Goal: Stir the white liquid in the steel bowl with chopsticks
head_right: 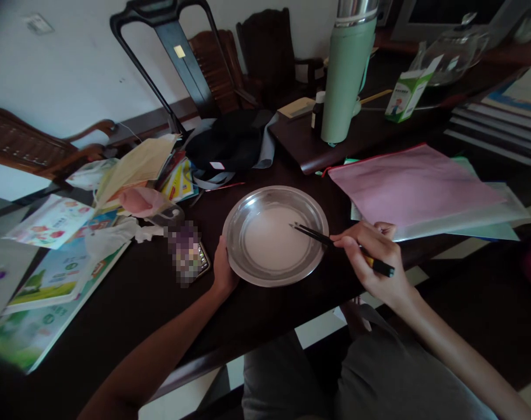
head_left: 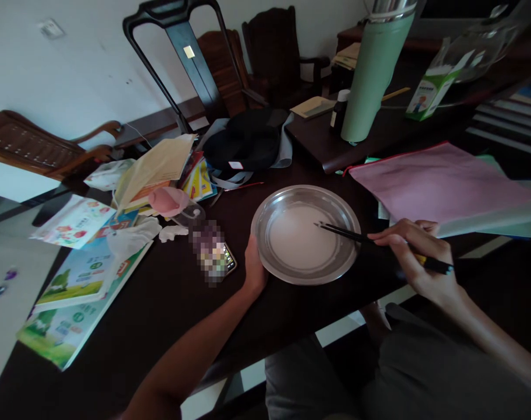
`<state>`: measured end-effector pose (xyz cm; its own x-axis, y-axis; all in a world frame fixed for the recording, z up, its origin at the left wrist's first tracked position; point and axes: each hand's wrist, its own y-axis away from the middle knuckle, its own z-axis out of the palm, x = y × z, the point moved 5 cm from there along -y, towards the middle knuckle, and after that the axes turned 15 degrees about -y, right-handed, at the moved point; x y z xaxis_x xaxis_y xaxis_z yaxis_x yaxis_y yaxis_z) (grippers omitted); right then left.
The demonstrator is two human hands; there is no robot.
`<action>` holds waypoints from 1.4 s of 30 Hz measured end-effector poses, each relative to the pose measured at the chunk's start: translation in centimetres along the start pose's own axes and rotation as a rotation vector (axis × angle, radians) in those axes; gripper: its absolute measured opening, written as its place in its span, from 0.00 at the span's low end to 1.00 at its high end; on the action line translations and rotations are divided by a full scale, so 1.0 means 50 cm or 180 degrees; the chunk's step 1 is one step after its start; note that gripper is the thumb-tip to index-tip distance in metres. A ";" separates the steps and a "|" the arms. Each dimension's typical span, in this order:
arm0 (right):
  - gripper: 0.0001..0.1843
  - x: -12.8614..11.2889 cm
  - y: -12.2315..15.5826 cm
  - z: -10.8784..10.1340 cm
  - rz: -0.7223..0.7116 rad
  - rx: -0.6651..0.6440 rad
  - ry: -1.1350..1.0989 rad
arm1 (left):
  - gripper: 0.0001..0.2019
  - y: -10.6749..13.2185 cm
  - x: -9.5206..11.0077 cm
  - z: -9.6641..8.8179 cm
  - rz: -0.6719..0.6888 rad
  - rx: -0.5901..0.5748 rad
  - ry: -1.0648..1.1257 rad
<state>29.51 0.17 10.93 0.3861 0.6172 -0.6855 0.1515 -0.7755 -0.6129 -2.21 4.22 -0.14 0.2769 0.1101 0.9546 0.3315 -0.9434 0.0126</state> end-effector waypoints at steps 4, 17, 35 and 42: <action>0.17 -0.010 0.012 -0.025 0.0035 0.0129 -0.0321 | 0.26 -0.001 -0.003 0.001 0.0042 -0.0012 -0.0016; 0.11 -0.020 -0.010 0.049 0.0020 -0.0685 -0.0433 | 0.28 -0.005 -0.004 -0.008 0.0171 0.0074 -0.0252; 0.17 -0.018 0.013 -0.019 0.0216 -0.0119 -0.0714 | 0.26 -0.003 -0.007 -0.002 0.0129 0.0007 -0.0083; 0.11 -0.016 -0.007 0.048 0.0127 -0.0688 -0.0495 | 0.25 -0.005 -0.002 -0.004 0.0187 0.0038 -0.0127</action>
<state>26.99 0.26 10.74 0.2538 0.5857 -0.7697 0.3361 -0.7996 -0.4976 -2.50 4.37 -0.19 0.3318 0.0674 0.9409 0.3243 -0.9448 -0.0467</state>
